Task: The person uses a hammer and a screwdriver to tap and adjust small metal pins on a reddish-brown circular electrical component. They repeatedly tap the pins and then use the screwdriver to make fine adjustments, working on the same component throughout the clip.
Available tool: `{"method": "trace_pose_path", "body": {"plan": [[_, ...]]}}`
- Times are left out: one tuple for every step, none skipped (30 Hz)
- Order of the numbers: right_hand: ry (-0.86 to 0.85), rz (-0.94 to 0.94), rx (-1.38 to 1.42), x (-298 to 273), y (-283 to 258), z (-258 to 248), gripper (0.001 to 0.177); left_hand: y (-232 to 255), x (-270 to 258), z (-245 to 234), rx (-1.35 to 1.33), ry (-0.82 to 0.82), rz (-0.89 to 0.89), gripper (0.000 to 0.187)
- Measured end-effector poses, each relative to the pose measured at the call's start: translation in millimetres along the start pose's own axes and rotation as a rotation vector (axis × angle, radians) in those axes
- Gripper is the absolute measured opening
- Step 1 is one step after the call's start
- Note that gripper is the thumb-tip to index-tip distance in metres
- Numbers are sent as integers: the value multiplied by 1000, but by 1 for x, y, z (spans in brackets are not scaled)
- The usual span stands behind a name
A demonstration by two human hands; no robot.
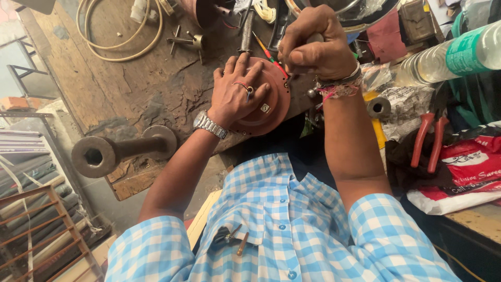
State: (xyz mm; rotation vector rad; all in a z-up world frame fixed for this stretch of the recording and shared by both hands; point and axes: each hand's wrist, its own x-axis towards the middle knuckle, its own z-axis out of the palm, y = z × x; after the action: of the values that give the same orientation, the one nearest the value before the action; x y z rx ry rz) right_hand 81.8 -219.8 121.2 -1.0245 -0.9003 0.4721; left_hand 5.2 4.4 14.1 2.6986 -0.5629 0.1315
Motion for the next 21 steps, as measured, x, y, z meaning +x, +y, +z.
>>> {"method": "trace_pose_path", "body": {"plan": [[30,3,10,-1,0,1,38,0,0,0,0,0,-1,56],[60,5,21,-2,1,4,38,0,0,0,1,1,-2,56],[90,8,32,-3,1,5,38,0,0,0,2,-3,-3,56],[62,3,29,-3,0,5,38,1,0,0,4,-6,-3,56],[33,-3,26,-1,0,4,37,1,1,-1,6,-9,-3,56],[7,-7,11,-1,0,3,37,1,0,-1,3,-8,-4,56],[-20,-12,-5,0,0,2,37,1,0,-1,-1,-7,-5,56],[-47,-17,-34,1,0,1,38,1,1,-1,-4,-5,-6,56],[-73,-23,-64,2,0,0,38,1,1,-1,-4,-14,-8,56],[-79,-23,-72,2,0,-1,38,1,1,-2,-3,-22,-10,56],[-85,-22,-81,2,0,-1,38,1,1,-2,-2,-30,-12,56],[-89,-20,-91,2,0,-2,38,2,1,-2,1,-31,-14,56],[-83,-8,-78,2,2,-3,36,1,1,-1,3,-32,-16,56],[-75,4,-68,4,4,-4,34,1,1,0,5,-32,-15,57],[-67,15,-58,4,6,-4,32,1,0,0,1,-30,-19,56],[-6,31,-90,2,6,-3,29,0,0,0,-4,-23,-13,55],[55,45,-122,-4,7,4,27,1,-1,-1,-9,-17,-7,54],[119,52,-162,-8,7,9,25,2,-1,-1,-4,2,-2,53],[223,65,-183,-10,10,17,23,4,-2,-2,0,20,3,52],[328,78,-199,-11,14,24,21,4,-2,-3,3,36,7,51],[507,-8,-248,-10,17,30,22,3,3,-3,5,37,9,50]]}}
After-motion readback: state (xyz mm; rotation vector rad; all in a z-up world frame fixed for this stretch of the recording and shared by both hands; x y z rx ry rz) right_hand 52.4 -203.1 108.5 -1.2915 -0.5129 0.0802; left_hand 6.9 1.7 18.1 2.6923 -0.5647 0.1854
